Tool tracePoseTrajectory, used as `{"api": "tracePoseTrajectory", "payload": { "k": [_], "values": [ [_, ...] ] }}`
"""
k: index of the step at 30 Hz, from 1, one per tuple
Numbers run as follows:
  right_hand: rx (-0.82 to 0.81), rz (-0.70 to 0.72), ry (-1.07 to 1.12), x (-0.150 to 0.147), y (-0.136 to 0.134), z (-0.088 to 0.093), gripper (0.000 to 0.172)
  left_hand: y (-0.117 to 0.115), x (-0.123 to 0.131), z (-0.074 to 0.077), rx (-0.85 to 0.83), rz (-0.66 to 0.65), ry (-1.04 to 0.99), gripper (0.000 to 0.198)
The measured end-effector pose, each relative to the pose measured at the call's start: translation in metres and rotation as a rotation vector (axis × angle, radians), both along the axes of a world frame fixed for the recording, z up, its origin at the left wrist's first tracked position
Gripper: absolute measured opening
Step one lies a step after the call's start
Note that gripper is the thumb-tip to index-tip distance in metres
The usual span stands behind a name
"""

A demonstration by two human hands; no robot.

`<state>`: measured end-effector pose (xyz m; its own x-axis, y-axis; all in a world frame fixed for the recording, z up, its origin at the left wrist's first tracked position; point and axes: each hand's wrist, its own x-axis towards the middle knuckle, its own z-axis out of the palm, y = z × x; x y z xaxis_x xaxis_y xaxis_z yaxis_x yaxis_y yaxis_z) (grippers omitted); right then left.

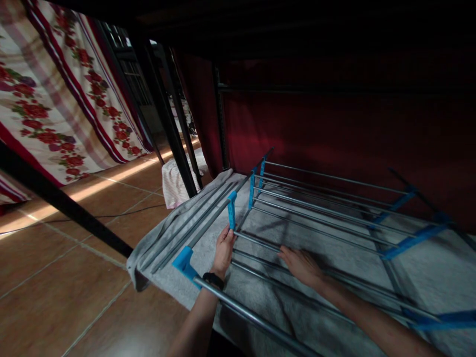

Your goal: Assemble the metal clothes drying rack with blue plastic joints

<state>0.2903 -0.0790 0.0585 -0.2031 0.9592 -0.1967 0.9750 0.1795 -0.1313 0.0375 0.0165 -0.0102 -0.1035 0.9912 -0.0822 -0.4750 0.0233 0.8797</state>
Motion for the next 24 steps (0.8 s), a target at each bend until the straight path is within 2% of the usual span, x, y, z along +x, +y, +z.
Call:
{"api": "tracePoseTrajectory", "payload": {
  "k": [10, 18, 24],
  "values": [
    [-0.021, -0.01, 0.024, 0.004, 0.004, -0.005, 0.037, 0.001, 0.005, -0.008, 0.073, 0.027, 0.107, 0.049],
    [0.021, 0.027, 0.02, 0.007, 0.006, -0.008, 0.035, -0.005, 0.005, 0.001, 0.111, 0.015, 0.155, 0.043],
    [0.025, 0.022, 0.03, 0.01, 0.009, -0.013, 0.037, -0.003, 0.006, 0.001, 0.118, -0.003, 0.147, 0.04]
  ]
}}
